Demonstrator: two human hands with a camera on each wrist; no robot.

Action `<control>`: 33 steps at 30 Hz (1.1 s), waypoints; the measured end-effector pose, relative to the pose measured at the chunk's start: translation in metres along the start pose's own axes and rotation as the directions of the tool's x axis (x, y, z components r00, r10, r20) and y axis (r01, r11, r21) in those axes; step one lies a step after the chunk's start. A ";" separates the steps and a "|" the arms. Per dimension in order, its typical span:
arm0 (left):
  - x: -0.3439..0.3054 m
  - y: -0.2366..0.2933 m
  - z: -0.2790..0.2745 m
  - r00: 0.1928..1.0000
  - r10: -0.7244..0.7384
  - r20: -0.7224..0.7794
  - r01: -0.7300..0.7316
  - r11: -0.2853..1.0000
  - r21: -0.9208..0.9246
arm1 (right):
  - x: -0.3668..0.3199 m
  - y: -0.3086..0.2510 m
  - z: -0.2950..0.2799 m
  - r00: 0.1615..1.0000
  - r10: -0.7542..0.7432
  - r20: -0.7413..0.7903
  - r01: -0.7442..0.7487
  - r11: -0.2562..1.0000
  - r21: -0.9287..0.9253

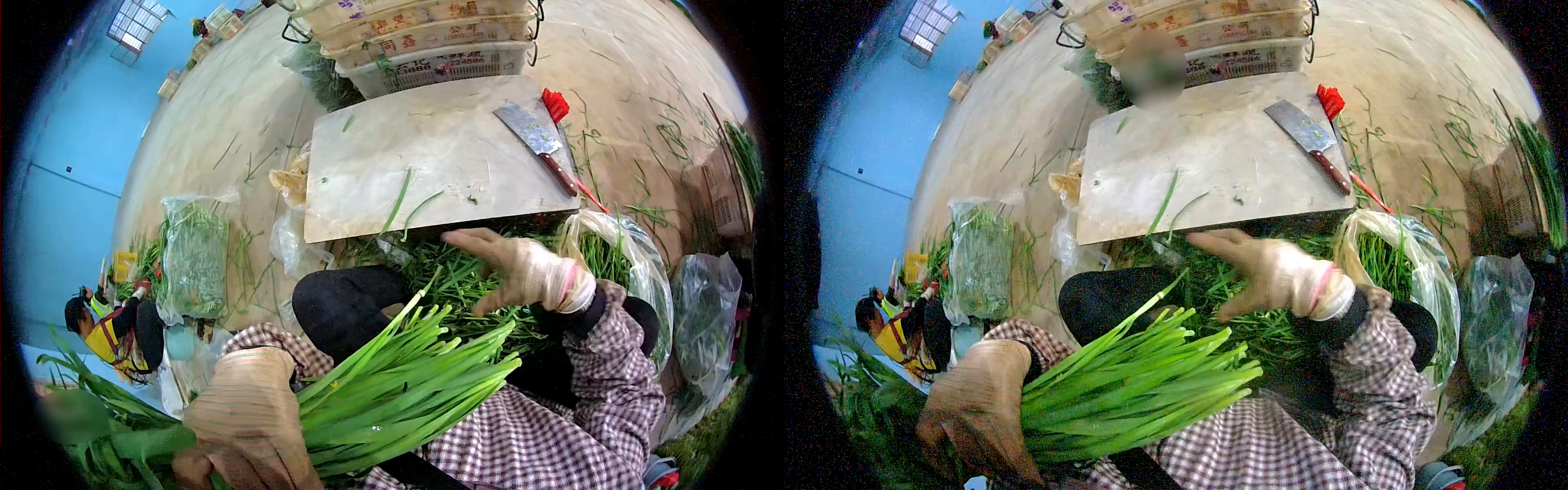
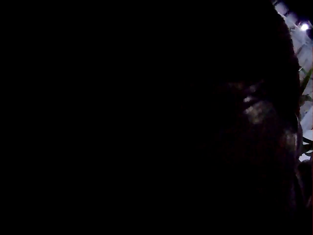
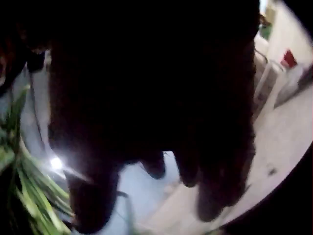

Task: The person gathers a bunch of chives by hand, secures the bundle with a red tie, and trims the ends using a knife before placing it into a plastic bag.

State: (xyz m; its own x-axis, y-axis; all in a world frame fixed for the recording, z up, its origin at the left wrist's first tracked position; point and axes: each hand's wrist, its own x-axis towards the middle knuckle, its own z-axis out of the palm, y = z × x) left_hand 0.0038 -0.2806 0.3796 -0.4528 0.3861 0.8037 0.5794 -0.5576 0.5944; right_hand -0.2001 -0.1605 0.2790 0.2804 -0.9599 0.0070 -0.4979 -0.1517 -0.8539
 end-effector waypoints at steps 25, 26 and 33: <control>-0.076 0.138 -0.052 0.164 0.624 -0.764 0.325 0.697 0.639 | 0.022 -0.054 0.009 0.682 -0.441 -0.583 0.049 0.824 -0.565; -0.076 0.136 -0.055 0.150 0.614 -0.775 0.311 0.715 0.626 | 0.034 -0.057 0.008 0.657 -0.482 -0.579 0.147 0.836 -0.529; -0.083 0.137 -0.064 0.158 0.588 -0.794 0.277 0.745 0.607 | 0.052 0.010 0.028 0.919 -0.309 -0.244 0.152 0.850 -0.504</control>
State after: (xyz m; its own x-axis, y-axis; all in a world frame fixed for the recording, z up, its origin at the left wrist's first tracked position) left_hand 0.0774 -0.4363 0.3927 -0.2687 -0.8500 0.4531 0.7176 0.1371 0.6828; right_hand -0.1672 -0.2057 0.2560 0.2113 -0.8932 0.3969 -0.7942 -0.3936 -0.4630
